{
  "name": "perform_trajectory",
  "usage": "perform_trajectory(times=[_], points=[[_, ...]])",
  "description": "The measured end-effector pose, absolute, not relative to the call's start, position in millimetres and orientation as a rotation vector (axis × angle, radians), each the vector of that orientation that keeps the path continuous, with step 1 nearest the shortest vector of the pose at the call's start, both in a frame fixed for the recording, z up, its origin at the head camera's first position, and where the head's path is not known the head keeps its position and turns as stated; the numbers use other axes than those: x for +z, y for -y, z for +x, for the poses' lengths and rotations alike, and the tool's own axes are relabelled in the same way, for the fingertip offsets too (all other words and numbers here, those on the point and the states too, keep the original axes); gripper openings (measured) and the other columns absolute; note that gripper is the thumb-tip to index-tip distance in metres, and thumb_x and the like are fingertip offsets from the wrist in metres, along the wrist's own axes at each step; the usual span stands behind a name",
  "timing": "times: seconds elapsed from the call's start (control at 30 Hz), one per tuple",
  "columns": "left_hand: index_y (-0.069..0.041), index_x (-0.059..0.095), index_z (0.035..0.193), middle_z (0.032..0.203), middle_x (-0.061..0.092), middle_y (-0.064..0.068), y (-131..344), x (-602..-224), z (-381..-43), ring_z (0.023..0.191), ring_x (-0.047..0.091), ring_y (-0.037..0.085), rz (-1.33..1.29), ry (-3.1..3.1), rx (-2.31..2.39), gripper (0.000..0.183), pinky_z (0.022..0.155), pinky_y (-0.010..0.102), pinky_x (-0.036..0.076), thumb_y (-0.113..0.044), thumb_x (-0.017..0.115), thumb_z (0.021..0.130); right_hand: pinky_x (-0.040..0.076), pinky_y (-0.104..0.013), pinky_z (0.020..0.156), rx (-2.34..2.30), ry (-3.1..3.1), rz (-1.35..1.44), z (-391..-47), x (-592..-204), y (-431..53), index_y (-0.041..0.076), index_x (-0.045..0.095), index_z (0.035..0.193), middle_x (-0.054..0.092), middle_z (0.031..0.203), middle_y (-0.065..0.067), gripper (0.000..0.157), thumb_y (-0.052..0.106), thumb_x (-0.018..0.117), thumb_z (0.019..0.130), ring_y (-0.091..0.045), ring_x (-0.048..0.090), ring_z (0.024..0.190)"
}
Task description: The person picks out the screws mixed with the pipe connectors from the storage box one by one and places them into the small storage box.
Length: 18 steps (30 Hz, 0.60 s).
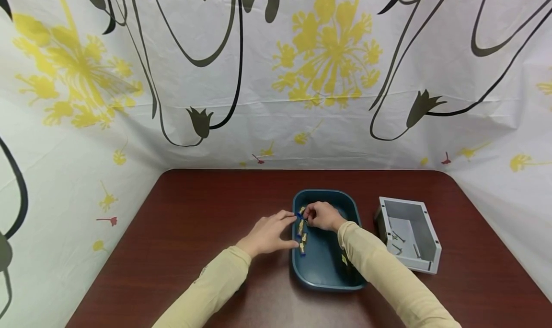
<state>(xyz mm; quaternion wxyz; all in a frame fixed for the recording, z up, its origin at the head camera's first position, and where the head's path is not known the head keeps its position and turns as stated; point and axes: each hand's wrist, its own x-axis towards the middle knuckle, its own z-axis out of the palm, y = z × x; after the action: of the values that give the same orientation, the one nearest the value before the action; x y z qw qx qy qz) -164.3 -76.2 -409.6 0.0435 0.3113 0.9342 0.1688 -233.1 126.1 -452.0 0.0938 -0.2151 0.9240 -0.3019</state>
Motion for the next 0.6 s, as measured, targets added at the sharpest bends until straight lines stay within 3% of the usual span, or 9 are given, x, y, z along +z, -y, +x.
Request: perform_trajectory(times=[0.6], points=[[-0.012,0.044,0.131,0.129,0.041,0.001,75.4,-407.5,-162.6,0.109,0.046,0.015,0.928,-2.853,0.499,0.067,0.087,0.041,0.036,-0.049,0.061,0.077,0.037,-0.028,0.054,-0.691,-2.9,-0.663,-226.0,-450.2,-121.4,0.016,0.06,0.073,0.05,0.06,0.008,0.011,0.005,0.064,0.069,-0.009,0.045,0.052]])
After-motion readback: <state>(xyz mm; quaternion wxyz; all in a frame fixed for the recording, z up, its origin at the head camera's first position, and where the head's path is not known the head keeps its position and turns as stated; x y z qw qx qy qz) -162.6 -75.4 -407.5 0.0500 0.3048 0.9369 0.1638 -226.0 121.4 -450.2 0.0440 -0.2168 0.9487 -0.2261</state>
